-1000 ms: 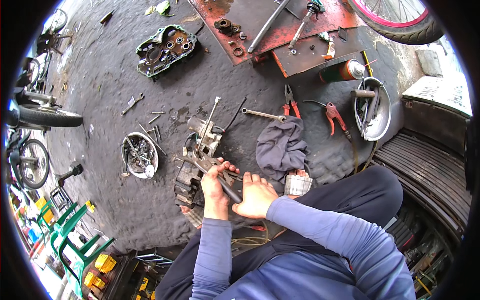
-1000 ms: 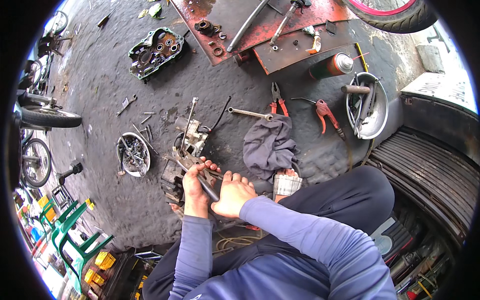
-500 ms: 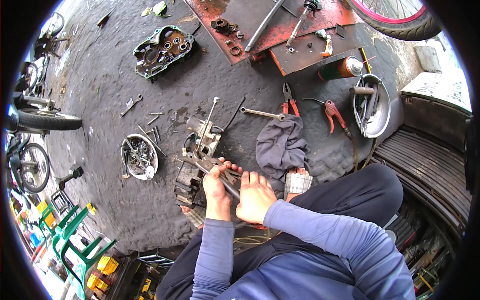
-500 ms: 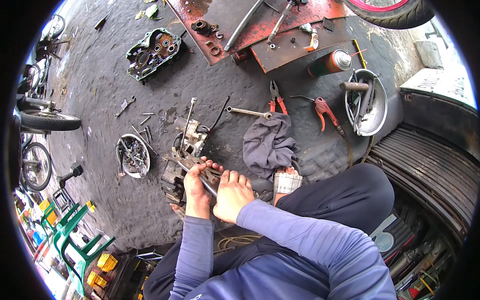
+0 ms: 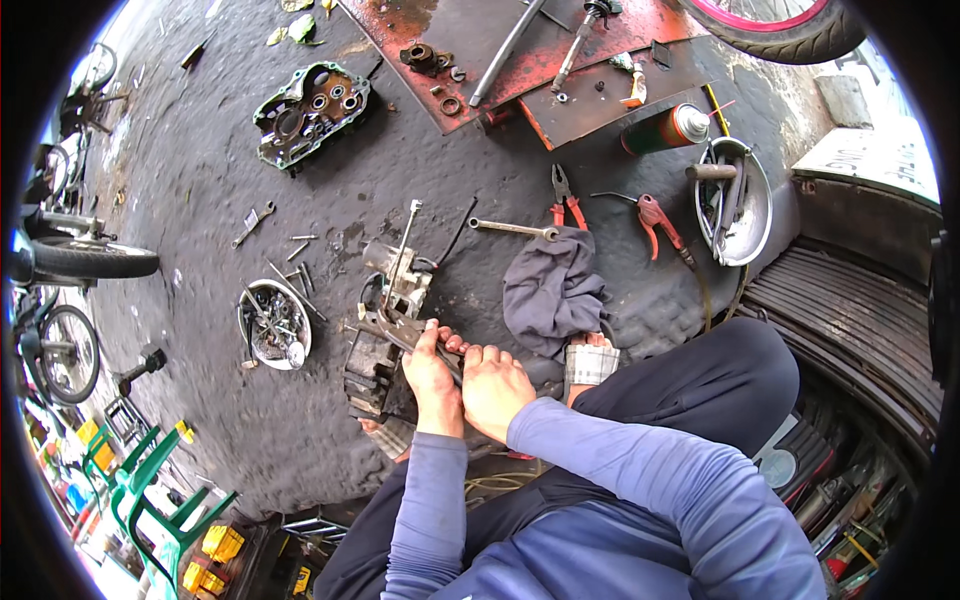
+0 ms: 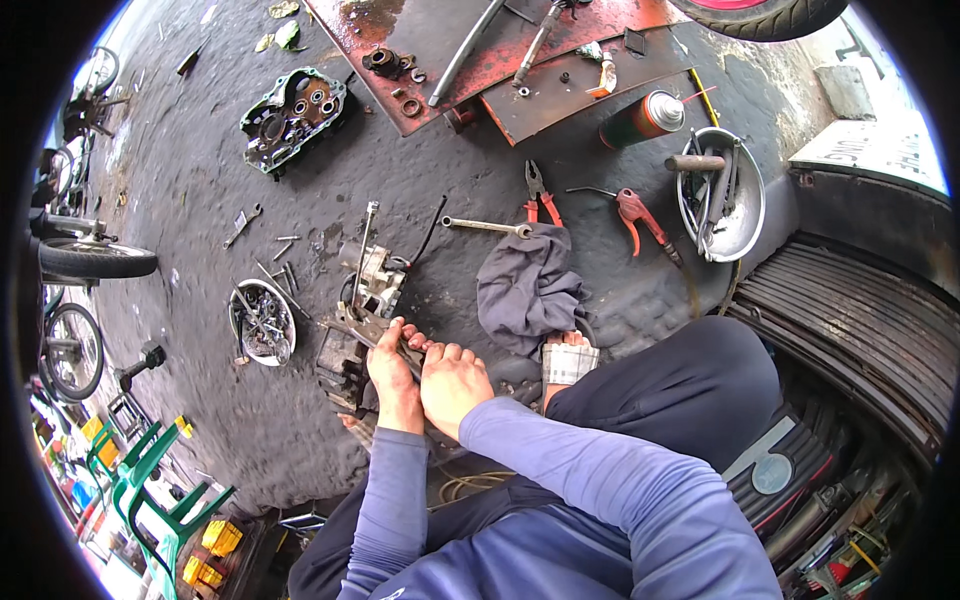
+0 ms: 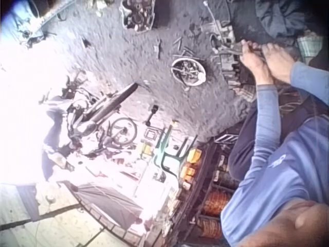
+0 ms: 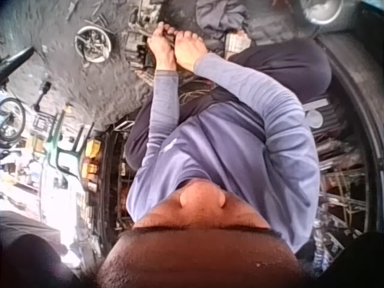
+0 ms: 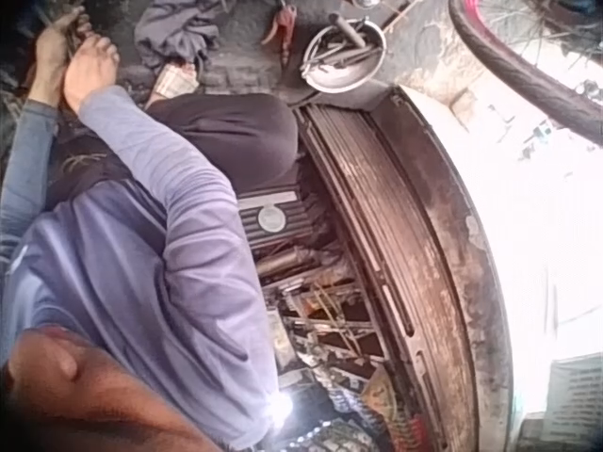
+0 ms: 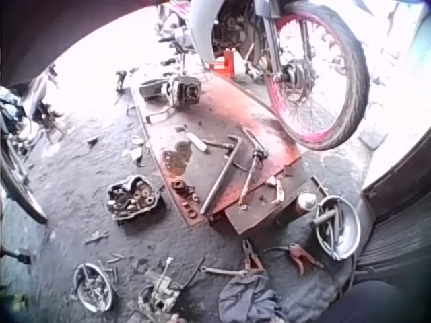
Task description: The person is repairing engine parts using various tools like pliers and wrenches.
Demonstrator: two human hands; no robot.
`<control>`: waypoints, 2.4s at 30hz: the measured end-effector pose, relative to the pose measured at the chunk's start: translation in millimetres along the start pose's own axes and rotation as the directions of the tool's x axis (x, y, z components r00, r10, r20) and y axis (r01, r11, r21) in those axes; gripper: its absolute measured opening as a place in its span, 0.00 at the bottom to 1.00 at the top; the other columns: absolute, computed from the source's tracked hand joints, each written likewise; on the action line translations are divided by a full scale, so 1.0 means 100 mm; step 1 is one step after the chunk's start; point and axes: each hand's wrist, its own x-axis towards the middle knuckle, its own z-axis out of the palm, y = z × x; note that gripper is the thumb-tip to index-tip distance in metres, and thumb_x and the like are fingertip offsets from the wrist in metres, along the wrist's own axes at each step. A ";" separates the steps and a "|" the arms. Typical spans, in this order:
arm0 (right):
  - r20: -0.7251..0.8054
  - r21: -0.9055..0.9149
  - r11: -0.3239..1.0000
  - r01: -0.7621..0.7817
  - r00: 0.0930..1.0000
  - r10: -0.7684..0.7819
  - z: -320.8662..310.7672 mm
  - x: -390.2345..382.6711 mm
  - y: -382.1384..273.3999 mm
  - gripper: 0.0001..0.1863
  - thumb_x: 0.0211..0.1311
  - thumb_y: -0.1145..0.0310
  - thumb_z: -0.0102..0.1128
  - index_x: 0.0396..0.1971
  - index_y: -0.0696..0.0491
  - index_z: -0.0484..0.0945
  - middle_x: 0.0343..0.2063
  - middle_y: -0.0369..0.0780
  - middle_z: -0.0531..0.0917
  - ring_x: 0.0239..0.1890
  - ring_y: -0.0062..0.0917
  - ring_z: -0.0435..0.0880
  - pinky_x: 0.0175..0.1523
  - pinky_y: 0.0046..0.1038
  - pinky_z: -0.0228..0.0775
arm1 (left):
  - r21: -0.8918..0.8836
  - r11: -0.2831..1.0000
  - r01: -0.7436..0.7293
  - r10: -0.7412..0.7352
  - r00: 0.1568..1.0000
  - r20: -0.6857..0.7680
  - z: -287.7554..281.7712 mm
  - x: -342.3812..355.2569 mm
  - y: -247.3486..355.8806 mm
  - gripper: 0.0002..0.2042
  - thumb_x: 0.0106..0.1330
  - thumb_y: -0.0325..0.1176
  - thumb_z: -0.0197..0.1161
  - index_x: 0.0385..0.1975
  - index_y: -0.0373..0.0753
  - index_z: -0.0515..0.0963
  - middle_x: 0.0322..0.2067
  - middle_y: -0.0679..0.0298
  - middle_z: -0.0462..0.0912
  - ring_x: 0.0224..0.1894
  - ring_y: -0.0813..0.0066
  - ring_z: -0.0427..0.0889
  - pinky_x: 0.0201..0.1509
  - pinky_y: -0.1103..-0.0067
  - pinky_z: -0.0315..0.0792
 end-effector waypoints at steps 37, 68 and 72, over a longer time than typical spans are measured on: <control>0.245 0.010 0.968 0.251 0.938 -0.246 -0.34 0.33 -0.19 0.29 0.56 0.69 0.57 0.54 0.74 0.70 0.27 0.46 0.77 0.20 0.28 0.81 0.20 0.26 0.76 | 0.754 -0.451 -0.478 0.456 0.602 0.655 -0.56 0.33 1.00 0.35 0.41 0.40 0.72 0.52 0.30 0.75 0.43 0.48 0.82 0.44 0.48 0.83 0.51 0.65 0.76; 0.104 0.006 0.934 0.358 0.929 -0.356 -0.23 0.47 0.14 0.26 0.56 0.66 0.59 0.51 0.69 0.74 0.24 0.41 0.75 0.19 0.23 0.78 0.16 0.24 0.72 | 0.769 -0.436 -0.467 0.406 0.661 0.631 -0.65 0.32 1.07 0.35 0.41 0.40 0.71 0.53 0.29 0.75 0.43 0.48 0.82 0.44 0.51 0.83 0.54 0.68 0.75; 0.104 0.009 0.927 0.375 0.922 -0.374 -0.24 0.54 0.17 0.25 0.55 0.67 0.59 0.50 0.69 0.74 0.23 0.41 0.75 0.19 0.23 0.78 0.17 0.24 0.72 | 0.778 -0.418 -0.469 0.391 0.680 0.620 -0.67 0.35 1.11 0.35 0.41 0.37 0.72 0.53 0.29 0.75 0.43 0.48 0.82 0.45 0.54 0.83 0.55 0.68 0.74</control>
